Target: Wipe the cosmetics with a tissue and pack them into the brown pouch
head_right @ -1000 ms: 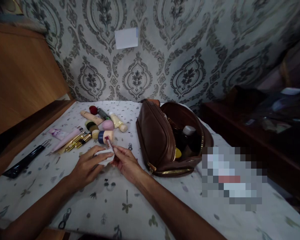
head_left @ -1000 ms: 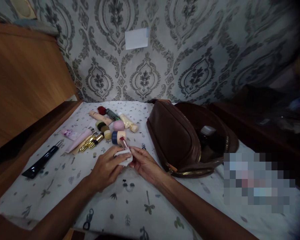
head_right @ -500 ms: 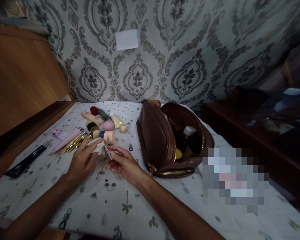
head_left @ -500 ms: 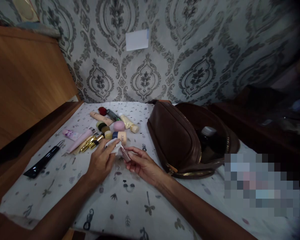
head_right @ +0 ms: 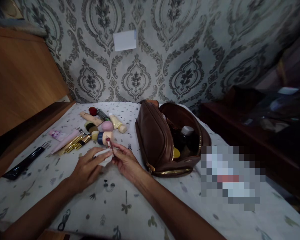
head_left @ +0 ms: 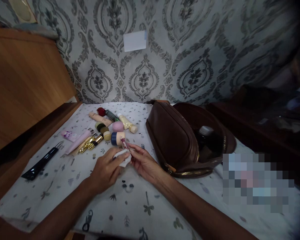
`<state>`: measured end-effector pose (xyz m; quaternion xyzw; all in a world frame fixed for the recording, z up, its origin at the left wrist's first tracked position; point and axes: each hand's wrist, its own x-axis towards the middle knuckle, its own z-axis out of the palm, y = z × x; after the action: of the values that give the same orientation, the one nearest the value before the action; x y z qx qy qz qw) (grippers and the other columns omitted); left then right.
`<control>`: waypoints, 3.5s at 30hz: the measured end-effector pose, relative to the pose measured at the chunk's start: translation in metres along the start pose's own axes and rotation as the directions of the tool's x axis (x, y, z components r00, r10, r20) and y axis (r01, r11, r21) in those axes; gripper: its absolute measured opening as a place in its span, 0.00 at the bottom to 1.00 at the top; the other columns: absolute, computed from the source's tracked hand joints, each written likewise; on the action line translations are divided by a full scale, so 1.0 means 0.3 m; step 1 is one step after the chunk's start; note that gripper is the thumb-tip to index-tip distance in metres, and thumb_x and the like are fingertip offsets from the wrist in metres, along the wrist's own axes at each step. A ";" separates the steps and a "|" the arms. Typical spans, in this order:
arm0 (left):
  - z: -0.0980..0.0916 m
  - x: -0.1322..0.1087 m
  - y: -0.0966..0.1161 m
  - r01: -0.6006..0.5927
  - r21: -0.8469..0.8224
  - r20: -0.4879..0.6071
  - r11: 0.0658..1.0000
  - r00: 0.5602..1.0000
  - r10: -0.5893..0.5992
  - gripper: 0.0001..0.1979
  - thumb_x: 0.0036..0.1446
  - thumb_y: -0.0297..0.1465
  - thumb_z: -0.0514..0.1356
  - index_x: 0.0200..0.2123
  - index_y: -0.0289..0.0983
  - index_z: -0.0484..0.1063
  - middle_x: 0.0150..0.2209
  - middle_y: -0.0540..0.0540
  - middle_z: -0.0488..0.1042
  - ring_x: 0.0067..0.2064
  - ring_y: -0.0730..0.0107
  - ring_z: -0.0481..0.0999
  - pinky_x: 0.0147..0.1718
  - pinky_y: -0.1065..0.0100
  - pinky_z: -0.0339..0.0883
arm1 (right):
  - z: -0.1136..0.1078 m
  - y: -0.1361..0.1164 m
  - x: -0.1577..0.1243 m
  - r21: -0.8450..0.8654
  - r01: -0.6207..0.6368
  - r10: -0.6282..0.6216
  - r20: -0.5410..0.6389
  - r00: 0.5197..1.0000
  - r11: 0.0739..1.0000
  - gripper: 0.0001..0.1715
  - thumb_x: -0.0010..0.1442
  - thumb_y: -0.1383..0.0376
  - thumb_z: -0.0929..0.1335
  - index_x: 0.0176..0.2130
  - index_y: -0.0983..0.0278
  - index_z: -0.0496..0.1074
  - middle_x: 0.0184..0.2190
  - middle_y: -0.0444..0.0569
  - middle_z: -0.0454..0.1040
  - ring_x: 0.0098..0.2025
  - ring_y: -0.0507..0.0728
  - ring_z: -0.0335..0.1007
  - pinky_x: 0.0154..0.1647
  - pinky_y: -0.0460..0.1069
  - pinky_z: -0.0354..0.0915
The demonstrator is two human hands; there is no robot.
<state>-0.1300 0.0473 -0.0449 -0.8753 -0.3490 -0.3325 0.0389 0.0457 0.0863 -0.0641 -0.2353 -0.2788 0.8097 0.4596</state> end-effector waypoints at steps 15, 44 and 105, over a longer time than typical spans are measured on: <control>-0.001 -0.009 -0.060 0.233 0.095 -0.123 0.968 0.968 -0.221 0.22 0.62 0.22 0.51 0.58 0.38 0.68 0.49 0.40 0.69 0.49 0.59 0.72 0.44 0.61 0.70 | 0.006 -0.003 -0.023 -0.142 -0.067 0.082 0.105 0.991 0.988 0.27 0.49 0.59 0.79 0.47 0.65 0.76 0.33 0.45 0.77 0.31 0.50 0.75 0.27 0.43 0.67; -0.017 0.012 -0.003 -0.047 -0.070 0.037 0.996 0.998 0.050 0.25 0.60 0.20 0.51 0.60 0.39 0.66 0.48 0.38 0.70 0.48 0.59 0.71 0.43 0.61 0.71 | -0.014 0.016 -0.003 -0.044 -0.044 0.046 0.049 0.998 0.998 0.19 0.45 0.58 0.80 0.34 0.66 0.78 0.27 0.44 0.77 0.29 0.50 0.72 0.31 0.45 0.70; -0.039 0.013 -0.018 0.018 -0.181 0.065 0.983 0.998 -0.006 0.30 0.58 0.18 0.52 0.62 0.43 0.64 0.51 0.41 0.67 0.52 0.60 0.69 0.48 0.59 0.68 | -0.024 0.025 0.005 -0.302 0.034 -0.016 0.062 0.998 0.953 0.42 0.35 0.68 0.81 0.51 0.62 0.74 0.34 0.41 0.75 0.36 0.52 0.72 0.44 0.50 0.65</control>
<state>-0.1379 0.0500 -0.0343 -0.8833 -0.3236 -0.3348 -0.0545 0.0450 0.0860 -0.0746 -0.2755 -0.4158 0.7581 0.4201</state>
